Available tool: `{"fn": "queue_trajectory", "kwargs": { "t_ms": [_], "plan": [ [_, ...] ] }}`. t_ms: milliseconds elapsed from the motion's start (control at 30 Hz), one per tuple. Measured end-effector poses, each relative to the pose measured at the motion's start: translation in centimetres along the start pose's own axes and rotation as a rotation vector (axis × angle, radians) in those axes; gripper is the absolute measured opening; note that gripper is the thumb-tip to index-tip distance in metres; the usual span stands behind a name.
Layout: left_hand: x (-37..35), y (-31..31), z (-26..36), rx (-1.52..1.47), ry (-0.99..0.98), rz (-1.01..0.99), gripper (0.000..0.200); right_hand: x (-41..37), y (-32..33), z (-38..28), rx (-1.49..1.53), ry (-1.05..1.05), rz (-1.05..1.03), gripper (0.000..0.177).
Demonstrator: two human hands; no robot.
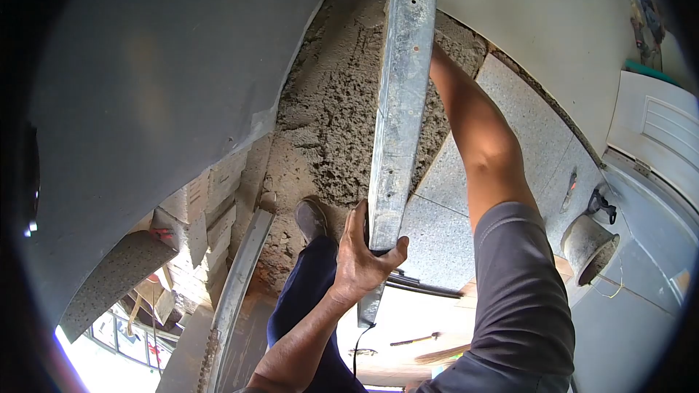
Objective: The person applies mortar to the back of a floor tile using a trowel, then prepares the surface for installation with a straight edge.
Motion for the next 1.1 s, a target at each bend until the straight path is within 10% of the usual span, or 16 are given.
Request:
{"fn": "queue_trajectory", "kwargs": {
  "t_ms": [433,533,700,1100],
  "plan": [
    [0.5,0.6,0.0,-0.045,-0.040,-0.008,0.084,-1.7,-8.1,-3.5,-0.297,0.191,-0.036,0.032],
    [0.3,0.5,0.0,-0.039,-0.042,0.003,0.081,0.6,-3.5,-2.4,0.310,-0.194,0.097,0.029],
    [0.4,0.6,0.2,-0.021,-0.014,-0.014,0.082,3.1,-4.3,-1.6,0.484,-0.297,0.051,0.028],
    [0.1,0.0,0.3,-0.043,0.004,-0.022,0.082,1.2,-1.4,-4.7,0.301,-0.554,-0.004,0.024]
  ]
}}
Point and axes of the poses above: each hand's wrist, its own x-axis towards the middle knuckle, its own y-axis out of the back of the hand, z = x × y, the point moved 1 cm from there along x, towards the middle knuckle, and after that the axes turned 6 degrees about -z, right-handed, at the moved point
